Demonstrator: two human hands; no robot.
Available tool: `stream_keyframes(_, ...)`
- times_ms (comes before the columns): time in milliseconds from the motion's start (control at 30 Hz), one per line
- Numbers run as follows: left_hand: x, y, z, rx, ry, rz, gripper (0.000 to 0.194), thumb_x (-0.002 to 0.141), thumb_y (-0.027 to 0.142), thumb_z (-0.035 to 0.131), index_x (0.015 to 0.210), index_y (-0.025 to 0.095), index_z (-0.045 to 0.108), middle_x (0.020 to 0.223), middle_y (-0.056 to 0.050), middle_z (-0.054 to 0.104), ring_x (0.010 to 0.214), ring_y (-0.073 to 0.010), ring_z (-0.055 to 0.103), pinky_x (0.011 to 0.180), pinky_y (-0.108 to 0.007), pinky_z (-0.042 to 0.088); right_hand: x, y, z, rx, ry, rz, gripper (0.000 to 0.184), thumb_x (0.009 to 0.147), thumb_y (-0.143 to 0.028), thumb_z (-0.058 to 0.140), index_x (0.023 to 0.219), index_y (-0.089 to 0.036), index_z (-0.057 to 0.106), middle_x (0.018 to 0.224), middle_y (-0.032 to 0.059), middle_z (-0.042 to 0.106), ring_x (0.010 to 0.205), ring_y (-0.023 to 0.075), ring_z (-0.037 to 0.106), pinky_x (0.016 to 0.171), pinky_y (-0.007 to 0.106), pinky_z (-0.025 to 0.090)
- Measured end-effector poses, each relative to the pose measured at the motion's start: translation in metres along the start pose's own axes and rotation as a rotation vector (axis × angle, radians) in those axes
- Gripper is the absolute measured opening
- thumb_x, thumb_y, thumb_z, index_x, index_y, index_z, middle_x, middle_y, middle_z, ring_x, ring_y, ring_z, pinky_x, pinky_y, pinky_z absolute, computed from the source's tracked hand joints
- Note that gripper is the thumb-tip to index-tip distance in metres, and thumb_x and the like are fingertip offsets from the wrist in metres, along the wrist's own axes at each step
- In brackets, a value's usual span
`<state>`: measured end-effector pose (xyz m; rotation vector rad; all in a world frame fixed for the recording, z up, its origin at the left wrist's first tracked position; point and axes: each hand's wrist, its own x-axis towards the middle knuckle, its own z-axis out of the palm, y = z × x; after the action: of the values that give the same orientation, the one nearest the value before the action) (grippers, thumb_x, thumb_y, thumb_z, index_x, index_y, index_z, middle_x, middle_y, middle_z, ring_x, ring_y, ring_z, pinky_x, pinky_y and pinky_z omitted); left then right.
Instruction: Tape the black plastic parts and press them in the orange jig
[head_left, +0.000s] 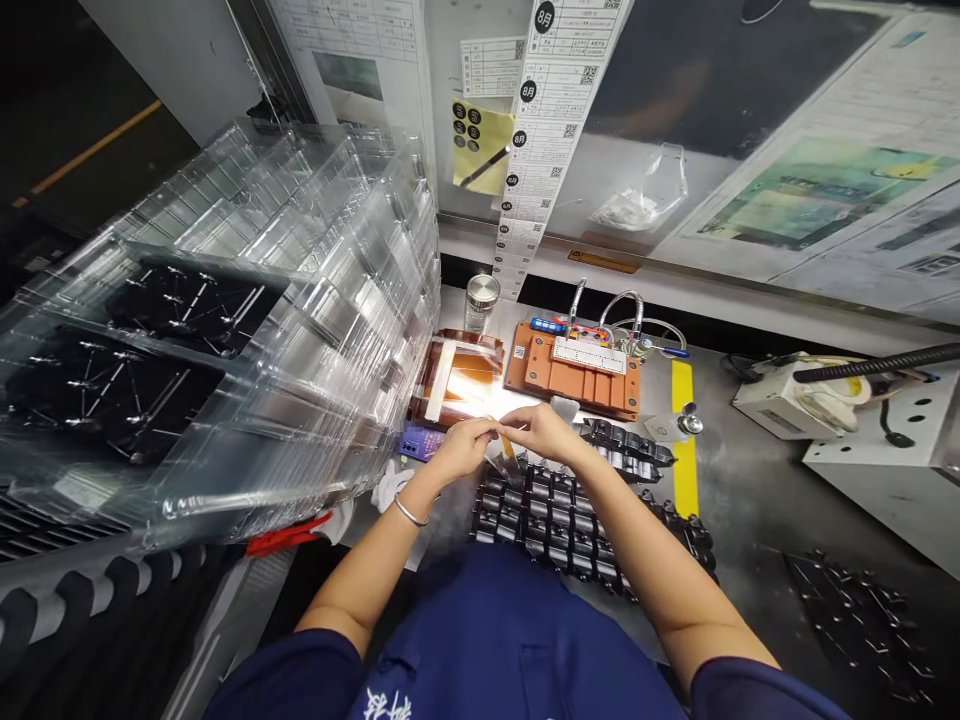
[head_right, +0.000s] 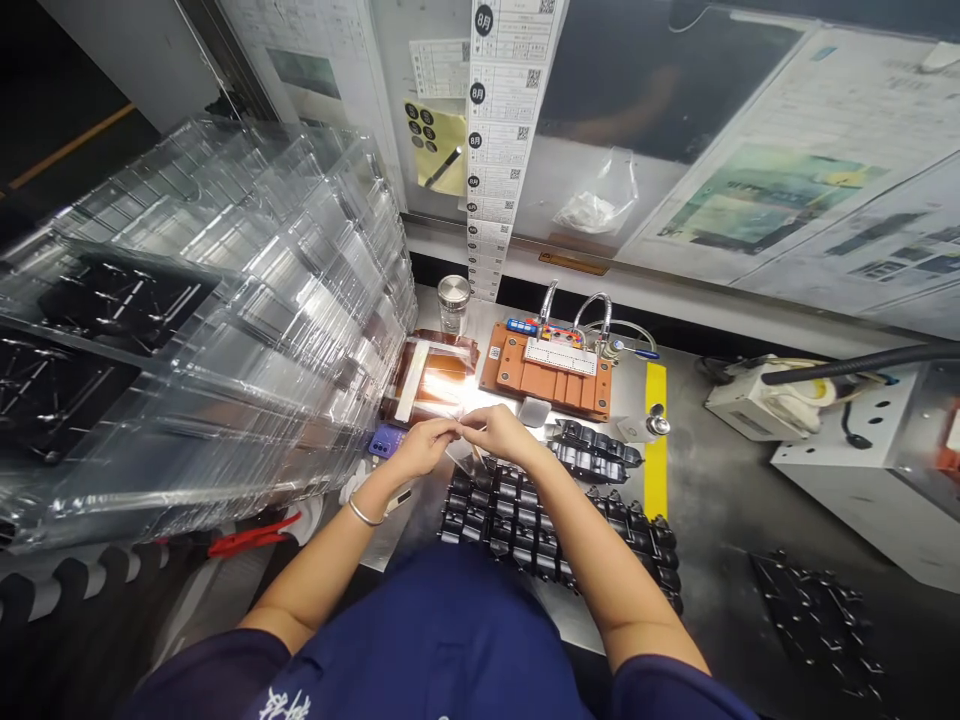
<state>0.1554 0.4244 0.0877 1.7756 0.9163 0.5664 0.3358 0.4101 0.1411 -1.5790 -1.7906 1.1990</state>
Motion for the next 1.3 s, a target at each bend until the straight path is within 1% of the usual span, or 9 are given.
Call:
stream_keyframes(133,-0.003,-0.003,0.006,-0.126,0.018,-0.013,0.029,0.084,0.017,0.049,0.103,0.019,0.071,0.096,-0.006,0.072,0.088,-0.0163,0.065,0.086,-0.030,0.051,-0.002,0.002,-0.005,0.094,0.016,0.040,0.024,0.075,-0.041,0.063,0.070,-0.019,0.074,0.068,0.0022,0.072,0.065,0.0180,0.064,0.061,0.027,0.047)
stream_keyframes(233,-0.002,-0.008,0.006,-0.279,0.085,-0.139,0.025,0.083,0.022,0.053,0.100,0.017,0.071,0.092,-0.006,0.072,0.077,-0.0144,0.065,0.077,-0.028,0.054,-0.008,0.010,-0.012,0.165,0.146,0.099,0.028,0.071,-0.045,0.067,0.067,-0.017,0.070,0.064,0.0030,0.070,0.062,0.0171,0.063,0.058,0.027,0.048)
stream_keyframes(433,0.018,-0.032,-0.011,-0.409,0.413,-0.406,0.022,0.079,0.019,0.055,0.095,0.012,0.068,0.077,-0.004,0.069,0.055,-0.0110,0.059,0.056,-0.025,0.051,-0.048,0.042,-0.041,0.431,0.794,0.267,0.039,0.055,-0.051,0.077,0.068,-0.016,0.066,0.058,0.0020,0.065,0.054,0.0159,0.062,0.053,0.029,0.052)
stream_keyframes(533,0.031,-0.046,-0.016,-0.262,0.566,-0.453,0.021,0.081,0.017,0.051,0.094,0.012,0.065,0.087,-0.008,0.069,0.069,-0.0148,0.064,0.064,-0.027,0.053,-0.077,0.053,-0.050,0.446,1.073,0.278,0.040,0.052,-0.048,0.080,0.069,-0.015,0.065,0.056,0.0004,0.063,0.050,0.0142,0.060,0.049,0.028,0.052)
stream_keyframes(733,0.048,-0.061,-0.024,0.311,0.629,-0.533,0.029,0.088,0.011,0.039,0.104,0.014,0.063,0.098,-0.013,0.068,0.092,-0.0227,0.064,0.085,-0.035,0.048,-0.143,0.054,-0.065,0.435,1.501,0.288,0.037,0.055,-0.048,0.078,0.067,-0.018,0.060,0.058,-0.0021,0.061,0.047,0.0109,0.055,0.045,0.025,0.051)
stream_keyframes(867,0.053,-0.063,-0.027,0.687,0.484,-0.464,0.036,0.091,0.009,0.030,0.113,0.012,0.058,0.110,-0.018,0.062,0.107,-0.0267,0.056,0.088,-0.038,0.045,-0.175,0.056,-0.071,0.388,1.367,0.302,0.045,0.051,-0.053,0.081,0.069,-0.017,0.063,0.059,-0.0007,0.063,0.048,0.0112,0.057,0.045,0.024,0.051)
stream_keyframes(1033,0.057,-0.060,-0.026,0.964,0.325,-0.280,0.037,0.092,0.012,0.032,0.120,0.019,0.055,0.123,-0.016,0.053,0.117,-0.0274,0.048,0.095,-0.039,0.039,-0.179,0.067,-0.056,0.414,1.201,0.321,0.049,0.052,-0.059,0.079,0.071,-0.016,0.065,0.059,0.0001,0.065,0.047,0.0122,0.058,0.047,0.026,0.052)
stream_keyframes(1167,0.054,-0.061,-0.026,1.023,0.263,-0.336,0.036,0.092,0.009,0.029,0.115,0.018,0.056,0.110,-0.016,0.056,0.106,-0.0255,0.053,0.085,-0.034,0.044,-0.178,0.079,-0.052,0.404,1.077,0.337,0.049,0.053,-0.061,0.077,0.070,-0.017,0.065,0.057,0.0006,0.064,0.048,0.0140,0.059,0.048,0.028,0.051)
stream_keyframes(1300,0.051,-0.063,-0.023,0.978,0.331,-0.442,0.037,0.091,0.008,0.027,0.109,0.012,0.059,0.108,-0.018,0.058,0.106,-0.0252,0.055,0.088,-0.034,0.044,-0.180,0.090,-0.060,0.424,1.008,0.366,0.050,0.051,-0.063,0.077,0.070,-0.017,0.066,0.057,0.0006,0.064,0.049,0.0141,0.059,0.050,0.028,0.052)
